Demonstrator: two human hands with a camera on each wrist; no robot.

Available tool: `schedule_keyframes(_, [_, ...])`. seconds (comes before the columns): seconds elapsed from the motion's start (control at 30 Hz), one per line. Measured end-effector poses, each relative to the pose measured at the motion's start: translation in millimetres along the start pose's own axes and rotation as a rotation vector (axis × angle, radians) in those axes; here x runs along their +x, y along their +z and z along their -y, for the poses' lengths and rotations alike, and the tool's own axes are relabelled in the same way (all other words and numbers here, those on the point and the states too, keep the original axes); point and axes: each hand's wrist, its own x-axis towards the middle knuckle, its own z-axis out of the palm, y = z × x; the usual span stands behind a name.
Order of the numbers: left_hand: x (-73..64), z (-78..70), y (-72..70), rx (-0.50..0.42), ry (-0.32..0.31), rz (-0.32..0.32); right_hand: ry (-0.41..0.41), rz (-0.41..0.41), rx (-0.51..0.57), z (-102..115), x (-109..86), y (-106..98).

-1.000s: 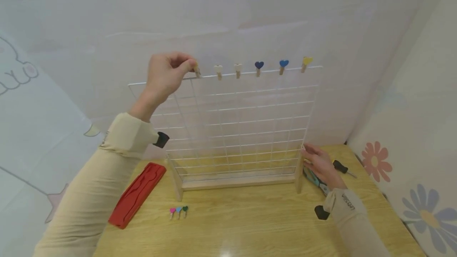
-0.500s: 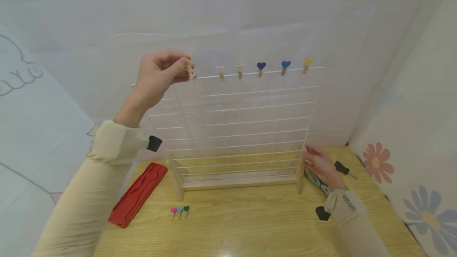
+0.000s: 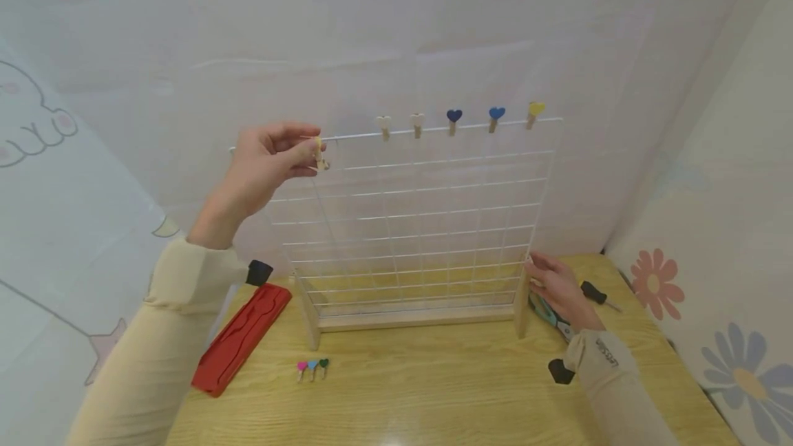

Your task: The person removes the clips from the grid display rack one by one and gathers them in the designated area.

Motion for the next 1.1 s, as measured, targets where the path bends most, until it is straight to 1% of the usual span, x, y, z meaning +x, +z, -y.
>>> schedule_keyframes(0.17, [-9.9, 15.5, -4.5, 0.029, -0.017, 0.013, 0.001, -0.001, 0.007, 0.0, -0.6, 0.1])
schedule_keyframes(0.27, [-17.3, 26.9, -6.6, 0.035, -0.04, 0.015, -0.007, 0.003, 0.016, -0.8, -0.2, 0.8])
schedule_keyframes(0.4, [-27.0, 40.9, -6.7, 0.013, -0.068, 0.011, -0.009, 0.009, 0.018, -1.5, 0.5, 1.3])
schedule_keyframes(0.6, [-42.2, 63.2, -3.5, -0.008, -0.077, 0.01, -0.009, 0.014, -0.013, 1.0, 1.0, 1.5])
schedule_keyframes(0.73, [-52.2, 80.9, -1.9, -0.024, -0.116, 0.015, -0.012, 0.013, -0.002, 0.1, 3.7, 1.4])
schedule_keyframes(0.9, [-65.0, 101.0, -2.0, -0.017, -0.177, 0.042, -0.015, 0.01, 0.003, -1.8, 3.1, 3.6])
schedule_keyframes(1.0, [-72.0, 111.8, -2.8, -0.025, -0.211, 0.041, -0.017, 0.008, -0.003, -1.5, 1.7, 4.4])
schedule_keyframes(1.1, [-77.5, 122.6, -4.2, -0.032, -0.223, 0.032, -0.026, 0.011, -0.007, 0.1, 1.3, 5.4])
